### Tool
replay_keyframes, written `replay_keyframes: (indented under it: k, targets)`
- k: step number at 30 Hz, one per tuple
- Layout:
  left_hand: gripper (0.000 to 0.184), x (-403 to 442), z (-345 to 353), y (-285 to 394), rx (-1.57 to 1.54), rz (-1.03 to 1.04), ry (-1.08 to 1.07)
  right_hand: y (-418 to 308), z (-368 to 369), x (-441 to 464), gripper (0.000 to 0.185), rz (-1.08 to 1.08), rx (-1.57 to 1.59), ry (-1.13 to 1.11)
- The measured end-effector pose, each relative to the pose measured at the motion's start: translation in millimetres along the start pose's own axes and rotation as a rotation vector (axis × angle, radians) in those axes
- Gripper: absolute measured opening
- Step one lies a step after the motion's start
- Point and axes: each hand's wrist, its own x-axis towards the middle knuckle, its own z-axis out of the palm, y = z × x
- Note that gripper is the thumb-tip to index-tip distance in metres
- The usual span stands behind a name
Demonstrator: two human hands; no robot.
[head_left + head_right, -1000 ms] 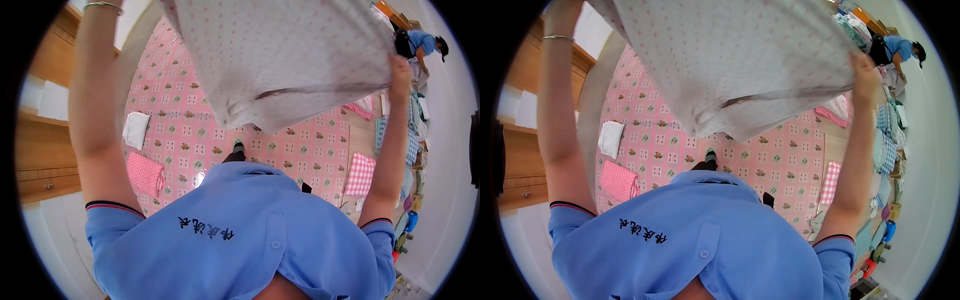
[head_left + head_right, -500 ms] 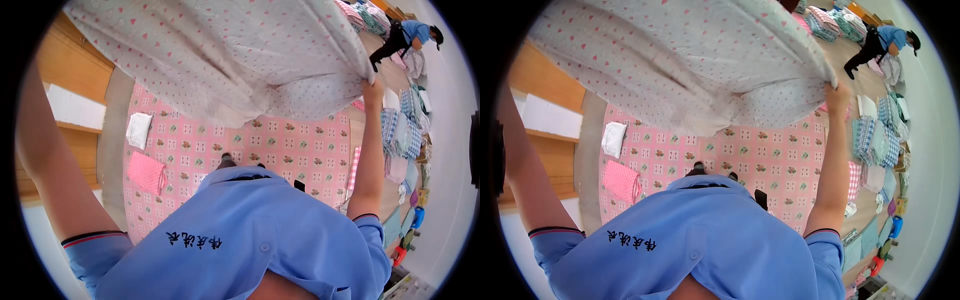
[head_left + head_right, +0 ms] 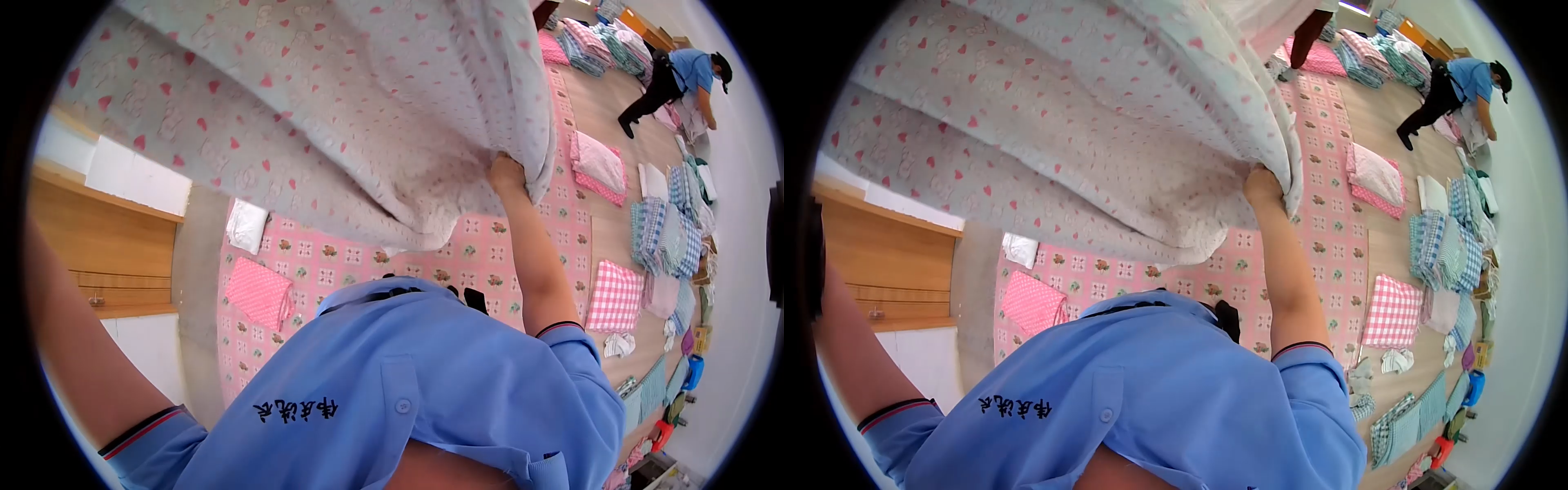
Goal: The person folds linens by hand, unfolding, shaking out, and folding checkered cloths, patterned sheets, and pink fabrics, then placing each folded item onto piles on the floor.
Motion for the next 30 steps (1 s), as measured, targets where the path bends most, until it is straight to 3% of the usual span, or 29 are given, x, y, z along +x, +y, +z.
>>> replay_keyframes:
  k: [2, 4, 5, 12, 13, 14, 15, 16, 17, 18, 19, 20, 21, 23, 25, 27, 28, 30]
  targets:
    - [0.024, 0.8, -12.0, 3.0, 0.1, 0.044, 0.002, -7.3, 32.2, -1.0, 0.048, -0.005, -0.09, -0.049]
    - [0.025, 2.2, -22.0, 9.0, 0.216, 0.101, -0.003, 7.2, 83.9, 13.4, 0.044, -0.399, -0.271, 0.42]
    - [0.026, 1.0, -26.4, 11.6, 0.29, 0.143, -0.012, 0.4, 86.0, 13.8, 0.044, -0.465, -0.244, 0.426]
    - [0.029, 16.2, -55.7, -1.6, 0.774, 0.463, -0.039, -21.6, 69.9, -59.5, 0.042, -0.628, 0.186, 0.019]
    - [0.026, 23.6, -66.0, -9.1, 0.739, 0.403, -0.238, -22.4, 62.0, -73.8, 0.042, -0.647, 0.239, -0.016]
    - [0.026, 25.3, -78.8, -16.9, 0.735, 0.398, -0.237, -21.7, 51.5, -87.2, 0.042, -0.661, 0.284, -0.054]
    - [0.026, 16.0, -84.4, -8.3, 0.324, -0.049, -0.28, -21.9, 37.1, -102.8, 0.042, -0.654, 0.285, -0.058]
    - [0.026, 7.0, -83.6, -4.1, -0.097, -0.488, -0.306, -22.0, 12.5, -119.8, 0.039, -0.725, 0.315, -0.225]
    - [0.026, -18.1, -68.4, -21.4, 0.466, -0.17, -0.193, -21.0, -15.1, -132.4, 0.035, -0.794, 0.345, -0.393]
    - [0.027, -38.2, -53.3, -45.8, 1.01, 0.175, -0.064, -8.5, -48.5, -134.8, 0.029, -0.573, 0.418, -0.356]
    - [0.03, -1.1, -88.7, -97.0, 1.427, 0.136, -0.372, 4.6, -79.3, -140.0, 0.019, -0.656, 0.571, 0.13]
    - [0.03, -15.5, -75.4, -101.8, 0.719, -0.202, -0.051, 25.4, -106.0, -126.6, 0.014, -0.482, 0.996, 0.134]
    - [0.03, -36.0, -58.4, -107.2, -0.033, -0.496, 0.251, 31.4, -139.0, -121.2, 0.011, -0.531, 1.114, 0.345]
    - [0.034, -57.4, -66.7, -123.6, 0.08, -0.518, 0.241, 54.5, -163.1, -110.5, 0.012, -0.5, 1.064, 0.656]
    - [0.038, -83.2, -68.6, -134.3, 0.075, -0.533, 0.27, 66.9, -157.3, -103.9, 0.012, -0.544, 1.115, 0.636]
    - [0.037, -65.4, -197.1, -409.5, -0.452, -1.081, 0.171, 50.6, -159.0, -114.9, 0.012, -0.662, 1.227, 0.531]
    - [0.033, -73.8, -159.5, -367.6, -0.357, -0.99, -0.03, 35.9, -161.1, -123.1, 0.011, -0.723, 1.215, 0.5]
    - [0.03, -157.3, -32.4, -189.4, -0.285, -0.758, -0.373, 1.0, -157.6, -139.6, 0.012, -0.836, 1.121, 0.521]
